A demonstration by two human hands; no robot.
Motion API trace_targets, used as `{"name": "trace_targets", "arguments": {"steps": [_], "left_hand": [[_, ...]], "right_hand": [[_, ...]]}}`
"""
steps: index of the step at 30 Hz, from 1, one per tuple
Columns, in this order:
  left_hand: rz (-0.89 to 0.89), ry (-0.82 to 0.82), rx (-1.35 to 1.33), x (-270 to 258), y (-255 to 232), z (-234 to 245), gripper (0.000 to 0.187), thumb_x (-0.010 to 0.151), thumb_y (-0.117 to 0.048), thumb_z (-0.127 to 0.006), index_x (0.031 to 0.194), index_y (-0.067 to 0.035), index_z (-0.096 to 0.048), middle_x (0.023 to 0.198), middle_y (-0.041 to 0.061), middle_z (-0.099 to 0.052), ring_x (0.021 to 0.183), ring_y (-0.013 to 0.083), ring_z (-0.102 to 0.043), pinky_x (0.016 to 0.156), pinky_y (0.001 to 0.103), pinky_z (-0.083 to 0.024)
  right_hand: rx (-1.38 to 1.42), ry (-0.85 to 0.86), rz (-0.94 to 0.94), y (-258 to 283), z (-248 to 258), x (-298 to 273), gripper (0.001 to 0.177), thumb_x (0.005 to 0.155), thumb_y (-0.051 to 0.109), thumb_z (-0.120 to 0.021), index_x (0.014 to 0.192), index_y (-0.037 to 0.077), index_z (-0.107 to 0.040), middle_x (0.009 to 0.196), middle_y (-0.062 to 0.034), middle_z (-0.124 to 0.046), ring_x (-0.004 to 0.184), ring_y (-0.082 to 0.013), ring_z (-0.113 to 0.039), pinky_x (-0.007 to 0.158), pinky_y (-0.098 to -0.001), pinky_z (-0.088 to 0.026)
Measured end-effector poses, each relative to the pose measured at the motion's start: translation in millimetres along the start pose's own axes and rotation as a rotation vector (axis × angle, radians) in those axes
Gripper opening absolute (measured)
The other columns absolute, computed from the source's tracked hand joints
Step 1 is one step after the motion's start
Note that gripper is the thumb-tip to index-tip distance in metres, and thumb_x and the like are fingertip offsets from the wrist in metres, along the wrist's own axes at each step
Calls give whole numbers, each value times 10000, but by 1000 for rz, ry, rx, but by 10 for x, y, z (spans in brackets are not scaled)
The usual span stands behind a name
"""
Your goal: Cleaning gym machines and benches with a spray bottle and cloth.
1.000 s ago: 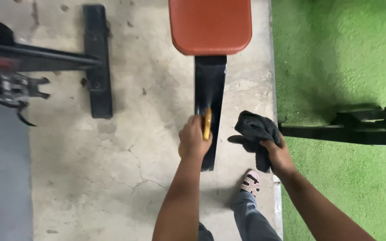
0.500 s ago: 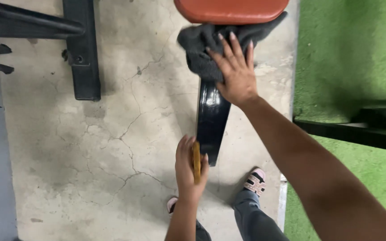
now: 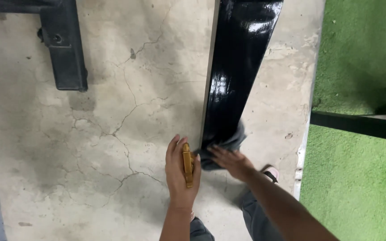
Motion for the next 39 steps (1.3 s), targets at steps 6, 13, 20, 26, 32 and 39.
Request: {"name": "trace_targets", "arguments": {"steps": [6, 13, 20, 26, 32, 39], "left_hand": [[66, 24, -215, 1, 62, -53, 545, 848, 65, -643, 1371, -60, -553, 1520, 68, -441, 946, 132, -644, 860, 256, -603], [71, 13, -151, -19, -126, 90, 589, 878, 74, -663, 1429, -34, -485, 1424, 50, -501, 888, 106, -636, 831, 239, -581], [126, 21, -372, 54, 31, 65, 673, 855, 86, -641, 1481, -38, -428, 1376, 107, -503, 921, 122, -623, 844, 274, -602], [-131, -24, 10, 76, 0, 166, 562, 879, 32, -683, 1408, -24, -500, 1492, 158, -471, 1149, 222, -609, 967, 341, -541], [-195, -51, 167, -1, 68, 128, 517, 880, -19, -696, 1378, -29, -555, 1461, 185, -509, 1304, 302, -559, 1029, 393, -501], [139, 54, -103, -149, -482, 118, 563, 838, -20, -649, 1390, -51, -544, 1515, 66, -460, 944, 196, -661, 836, 300, -591]], "right_hand": [[865, -263, -8, -741, 351, 96, 642, 954, 129, -625, 1551, 228, -410, 1654, -79, -274, 1396, -243, -438, 876, -360, -547], [-88, -831, -263, -2181, 2758, -570, 688, 726, 357, -846, 1352, 195, -612, 1690, -186, -274, 1546, -388, -264, 1024, -687, -458], [-122, -885, -531, -1468, 2134, -159, 508, 864, 349, -730, 1345, 215, -635, 1707, -155, -206, 1531, -410, -272, 1092, -758, -352], [-5, -195, -102, -153, 351, 204, 673, 914, 238, -576, 1558, 310, -397, 1704, -77, 56, 1545, -348, -88, 1072, -551, -379], [-150, -304, 85, 277, -898, 337, 646, 957, 246, -587, 1541, 350, -333, 1772, 50, -93, 1622, -176, -156, 1222, -321, -360], [745, -182, -298, -1017, 1140, -430, 513, 957, 352, -598, 1458, 350, -491, 1603, 14, -422, 1450, -218, -431, 1069, -391, -454]]}}
Point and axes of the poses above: each hand's wrist, its own x-axis towards the middle knuckle, its own z-axis out of the back of the hand, y = z × x, the point moved 5 cm from there along x, towards the middle knuckle
